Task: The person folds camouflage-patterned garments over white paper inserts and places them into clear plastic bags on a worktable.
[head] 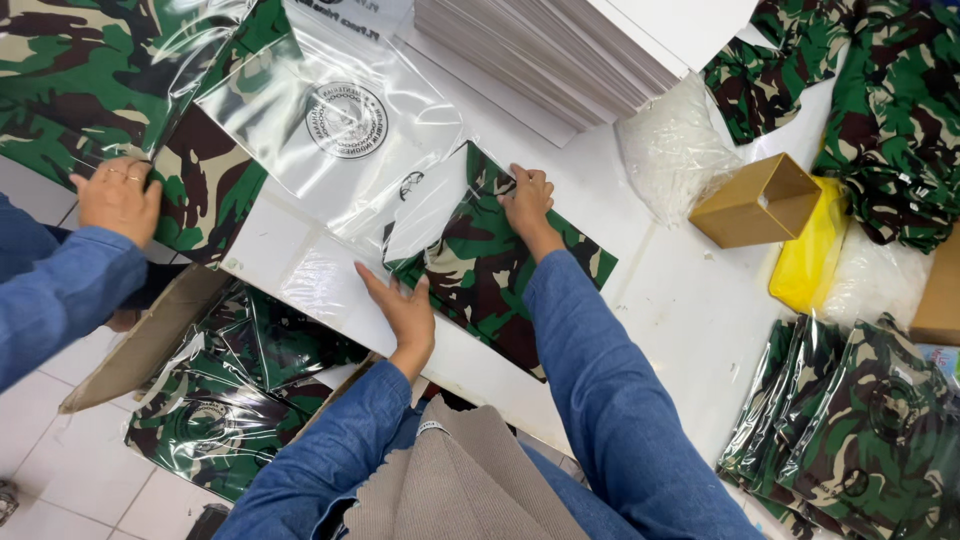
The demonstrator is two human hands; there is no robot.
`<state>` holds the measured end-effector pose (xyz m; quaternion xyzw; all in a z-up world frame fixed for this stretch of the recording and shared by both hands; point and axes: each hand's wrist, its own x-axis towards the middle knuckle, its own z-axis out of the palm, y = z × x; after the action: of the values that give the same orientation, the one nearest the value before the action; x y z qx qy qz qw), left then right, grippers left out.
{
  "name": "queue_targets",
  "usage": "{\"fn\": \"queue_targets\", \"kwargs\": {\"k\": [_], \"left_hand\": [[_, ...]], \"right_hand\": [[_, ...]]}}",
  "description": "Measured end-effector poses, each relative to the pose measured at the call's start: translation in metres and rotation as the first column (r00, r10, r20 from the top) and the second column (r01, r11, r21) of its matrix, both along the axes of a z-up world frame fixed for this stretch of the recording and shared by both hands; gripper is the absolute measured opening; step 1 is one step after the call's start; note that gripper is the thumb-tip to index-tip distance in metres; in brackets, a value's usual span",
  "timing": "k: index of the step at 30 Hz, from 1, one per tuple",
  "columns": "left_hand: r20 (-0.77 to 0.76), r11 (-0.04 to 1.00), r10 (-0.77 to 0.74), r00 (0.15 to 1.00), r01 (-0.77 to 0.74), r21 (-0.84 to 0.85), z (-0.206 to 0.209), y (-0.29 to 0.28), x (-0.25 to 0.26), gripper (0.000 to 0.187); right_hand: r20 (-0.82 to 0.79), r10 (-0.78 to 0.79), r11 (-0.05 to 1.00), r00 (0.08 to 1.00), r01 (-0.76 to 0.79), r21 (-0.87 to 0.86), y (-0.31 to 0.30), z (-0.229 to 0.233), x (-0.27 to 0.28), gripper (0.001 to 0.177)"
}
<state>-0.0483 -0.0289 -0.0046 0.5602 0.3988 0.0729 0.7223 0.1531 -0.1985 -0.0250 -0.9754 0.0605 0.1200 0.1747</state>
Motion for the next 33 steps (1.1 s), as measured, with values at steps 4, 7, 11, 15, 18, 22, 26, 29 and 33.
{"fn": "queue_targets", "kwargs": {"k": [4,7,11,15,18,22,26,29,33], "left_hand": [[-0.069,0.994,-0.060,0.996,0.053,-0.096,-0.035,0.008,-0.003,0.091],[-0.139,0.985,-0.081,0.987,0.101,0.141,-0.058,0.037,0.021,0.056],[-0.187,0.871,-0.149,0.971,0.218,0.441,-0.071,0.092,0.051,0.025],[-0.120,0.810,-0.327,0.937,0.344,0.476,-0.064,0.129,0.064,0.031],[-0.127,0.806,-0.448,0.885,0.461,0.370,-0.056,0.134,0.043,0.016],[-0.066,0.806,-0.535,0.842,0.532,0.258,-0.046,0.129,0.002,0.021],[-0.097,0.760,-0.615,0.783,0.620,0.195,-0.015,0.125,-0.057,0.034],[-0.163,0.731,-0.651,0.741,0.671,0.125,-0.024,0.134,-0.126,0.034],[-0.256,0.631,-0.759,0.599,0.773,-0.064,0.037,0.118,-0.123,0.050]], "right_hand": [[-0.132,0.054,0.997,0.990,-0.047,0.057,-0.005,-0.002,0.023,0.050],[-0.011,0.124,0.965,0.992,-0.118,0.234,-0.022,-0.008,0.028,0.017],[-0.343,0.021,0.725,0.939,0.221,0.652,-0.046,-0.013,-0.008,0.052],[-0.168,-0.004,0.905,0.986,0.075,0.418,-0.039,-0.037,-0.047,0.015],[-0.303,-0.286,0.706,0.909,0.414,0.575,-0.055,-0.040,-0.107,0.019],[-0.433,-0.423,0.389,0.796,0.591,0.706,-0.064,-0.050,-0.195,0.012],[-0.545,-0.450,0.301,0.707,0.695,0.653,-0.066,-0.043,-0.304,0.010],[-0.618,-0.408,0.328,0.672,0.739,0.588,-0.074,-0.045,-0.386,0.014],[-0.673,-0.406,0.121,0.618,0.766,0.631,-0.053,0.003,-0.409,0.066]]}}
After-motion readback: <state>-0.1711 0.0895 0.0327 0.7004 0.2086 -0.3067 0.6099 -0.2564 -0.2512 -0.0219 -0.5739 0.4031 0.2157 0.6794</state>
